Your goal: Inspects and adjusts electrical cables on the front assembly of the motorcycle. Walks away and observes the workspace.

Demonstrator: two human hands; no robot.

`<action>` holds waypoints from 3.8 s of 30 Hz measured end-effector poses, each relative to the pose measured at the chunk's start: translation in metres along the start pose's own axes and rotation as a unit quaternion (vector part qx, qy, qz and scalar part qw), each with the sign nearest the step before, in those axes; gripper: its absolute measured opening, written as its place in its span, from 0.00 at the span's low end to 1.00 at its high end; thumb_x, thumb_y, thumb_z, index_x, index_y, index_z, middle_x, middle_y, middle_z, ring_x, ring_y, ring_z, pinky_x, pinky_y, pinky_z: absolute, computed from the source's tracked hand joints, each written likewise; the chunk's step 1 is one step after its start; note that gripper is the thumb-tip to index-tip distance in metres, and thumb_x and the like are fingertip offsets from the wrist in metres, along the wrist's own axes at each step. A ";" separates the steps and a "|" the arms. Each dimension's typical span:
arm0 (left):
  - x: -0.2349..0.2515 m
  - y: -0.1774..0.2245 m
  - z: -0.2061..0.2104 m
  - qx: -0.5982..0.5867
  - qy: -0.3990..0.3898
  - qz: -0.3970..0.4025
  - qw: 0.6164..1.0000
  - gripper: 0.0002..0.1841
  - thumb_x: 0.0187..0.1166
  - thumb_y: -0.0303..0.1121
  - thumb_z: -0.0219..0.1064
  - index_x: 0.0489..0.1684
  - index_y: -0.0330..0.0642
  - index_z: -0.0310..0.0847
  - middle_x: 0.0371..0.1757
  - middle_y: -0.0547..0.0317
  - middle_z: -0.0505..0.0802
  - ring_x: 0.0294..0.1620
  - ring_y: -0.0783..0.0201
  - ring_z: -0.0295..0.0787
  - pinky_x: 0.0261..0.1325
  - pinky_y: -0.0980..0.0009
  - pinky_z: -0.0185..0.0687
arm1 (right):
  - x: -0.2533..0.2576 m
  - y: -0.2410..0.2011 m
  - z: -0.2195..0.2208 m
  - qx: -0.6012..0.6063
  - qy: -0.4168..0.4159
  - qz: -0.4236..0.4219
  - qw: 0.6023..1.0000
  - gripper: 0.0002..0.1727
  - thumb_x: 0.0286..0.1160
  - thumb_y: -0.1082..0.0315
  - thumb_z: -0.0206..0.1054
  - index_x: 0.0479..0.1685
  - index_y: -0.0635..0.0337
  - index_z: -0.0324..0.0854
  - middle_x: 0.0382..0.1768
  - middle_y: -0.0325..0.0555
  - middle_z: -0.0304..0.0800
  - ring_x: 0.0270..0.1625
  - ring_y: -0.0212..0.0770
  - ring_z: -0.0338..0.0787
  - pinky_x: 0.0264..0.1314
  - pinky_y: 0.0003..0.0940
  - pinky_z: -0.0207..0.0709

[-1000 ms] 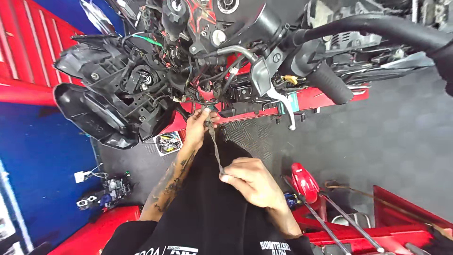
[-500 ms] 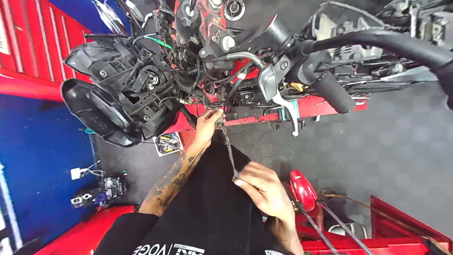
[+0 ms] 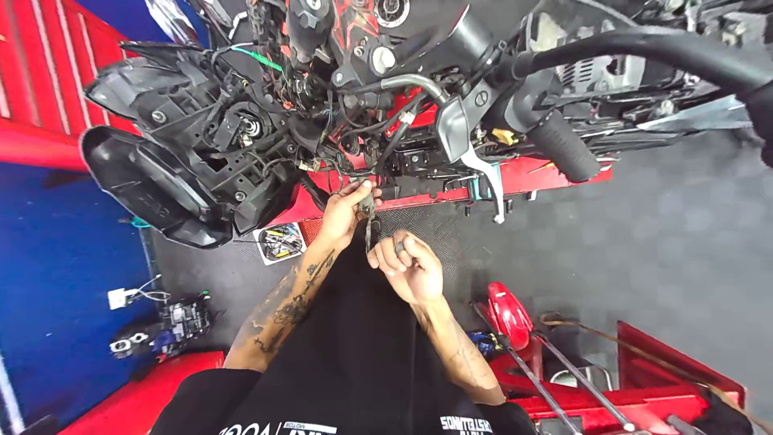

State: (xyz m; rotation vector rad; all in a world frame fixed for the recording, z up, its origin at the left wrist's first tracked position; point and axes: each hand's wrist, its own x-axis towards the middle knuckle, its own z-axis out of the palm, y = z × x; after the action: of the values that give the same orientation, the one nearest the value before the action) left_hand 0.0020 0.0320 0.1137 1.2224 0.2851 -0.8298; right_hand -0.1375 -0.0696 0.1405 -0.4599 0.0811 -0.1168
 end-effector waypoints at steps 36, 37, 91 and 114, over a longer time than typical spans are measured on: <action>-0.016 0.010 0.015 0.088 0.009 0.117 0.989 0.11 0.91 0.37 0.60 0.51 0.37 0.76 0.23 0.58 0.84 0.16 0.68 0.78 0.22 0.73 0.80 | 0.071 0.021 -0.022 -0.020 0.197 0.090 0.976 0.11 0.70 0.74 0.59 0.19 0.55 0.76 0.14 0.36 0.75 0.12 0.25 0.70 0.14 0.18 0.63; -0.016 0.010 0.015 0.089 0.010 0.117 0.989 0.11 0.91 0.37 0.60 0.50 0.37 0.76 0.23 0.58 0.83 0.16 0.67 0.78 0.22 0.73 0.80 | 0.070 0.025 -0.023 0.012 0.197 0.081 0.977 0.11 0.70 0.73 0.59 0.19 0.55 0.75 0.13 0.36 0.73 0.12 0.26 0.69 0.14 0.19 0.62; -0.028 -0.020 -0.061 0.271 0.041 0.097 0.957 0.24 0.93 0.39 0.52 0.87 0.50 0.68 0.49 0.56 0.94 0.44 0.66 0.93 0.53 0.65 0.92 | -0.016 -0.058 -0.211 -0.747 0.234 0.368 0.502 0.29 0.84 0.46 0.63 0.70 0.60 0.84 0.60 0.62 0.91 0.66 0.63 0.89 0.71 0.71 0.74; -0.062 -0.002 -0.046 0.343 0.044 0.167 0.923 0.26 0.90 0.48 0.54 0.84 0.51 0.74 0.66 0.55 0.91 0.62 0.64 0.91 0.69 0.57 0.85 | 0.150 0.039 -0.042 -0.298 -0.032 0.118 0.947 0.17 0.78 0.71 0.64 0.65 0.56 0.76 0.56 0.48 0.89 0.55 0.43 0.91 0.60 0.43 0.87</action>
State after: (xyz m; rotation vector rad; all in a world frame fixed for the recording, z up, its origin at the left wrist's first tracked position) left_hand -0.0312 0.0985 0.1341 1.9037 -0.1678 -0.5844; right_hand 0.0104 -0.0732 0.0777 -1.0538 0.1078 0.1665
